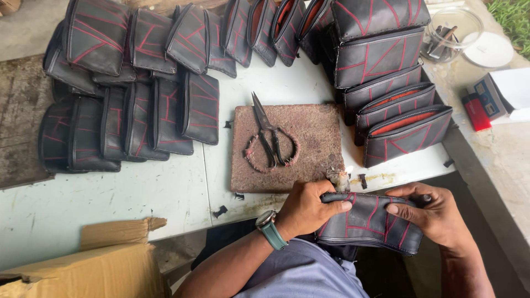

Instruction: The person uses shears to trim excess material from the edges of a black pouch with red stitching, then uses a lighter to seal the cut edges. The person repeats this process on multiple pouches, stacking the finished items on the table.

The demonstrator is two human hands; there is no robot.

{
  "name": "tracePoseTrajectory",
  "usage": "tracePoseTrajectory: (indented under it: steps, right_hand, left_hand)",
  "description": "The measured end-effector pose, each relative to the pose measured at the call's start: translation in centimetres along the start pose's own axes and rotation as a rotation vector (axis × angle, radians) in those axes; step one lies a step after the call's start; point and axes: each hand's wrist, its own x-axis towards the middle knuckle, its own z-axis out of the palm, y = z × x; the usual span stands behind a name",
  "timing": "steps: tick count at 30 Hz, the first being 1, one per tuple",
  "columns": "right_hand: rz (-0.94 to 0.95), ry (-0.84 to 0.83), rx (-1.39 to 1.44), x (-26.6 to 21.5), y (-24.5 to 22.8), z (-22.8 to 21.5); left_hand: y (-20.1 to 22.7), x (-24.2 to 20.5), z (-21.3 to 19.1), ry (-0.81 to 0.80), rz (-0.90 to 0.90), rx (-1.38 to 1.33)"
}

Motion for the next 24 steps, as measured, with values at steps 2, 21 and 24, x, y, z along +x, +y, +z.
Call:
tracePoseTrajectory:
  steps: [2, 21, 24]
  right_hand:
    - [0.006, -0.032, -0.003, 1.1, 0.4, -1.0]
    - [0.215, -0.293, 0.114, 9.6, 2.7, -4.4]
    - [0.232, -0.331, 0.122, 10.2, 2.5, -4.6]
  left_hand:
    - [-0.5, 0.3, 0.9, 0.003, -0.034, -0.074]
    - [-2.1, 1.3, 5.0, 0.151, -0.400, -1.176]
    - [-2.2, 1.3, 5.2, 0.162, -0.412, -1.199]
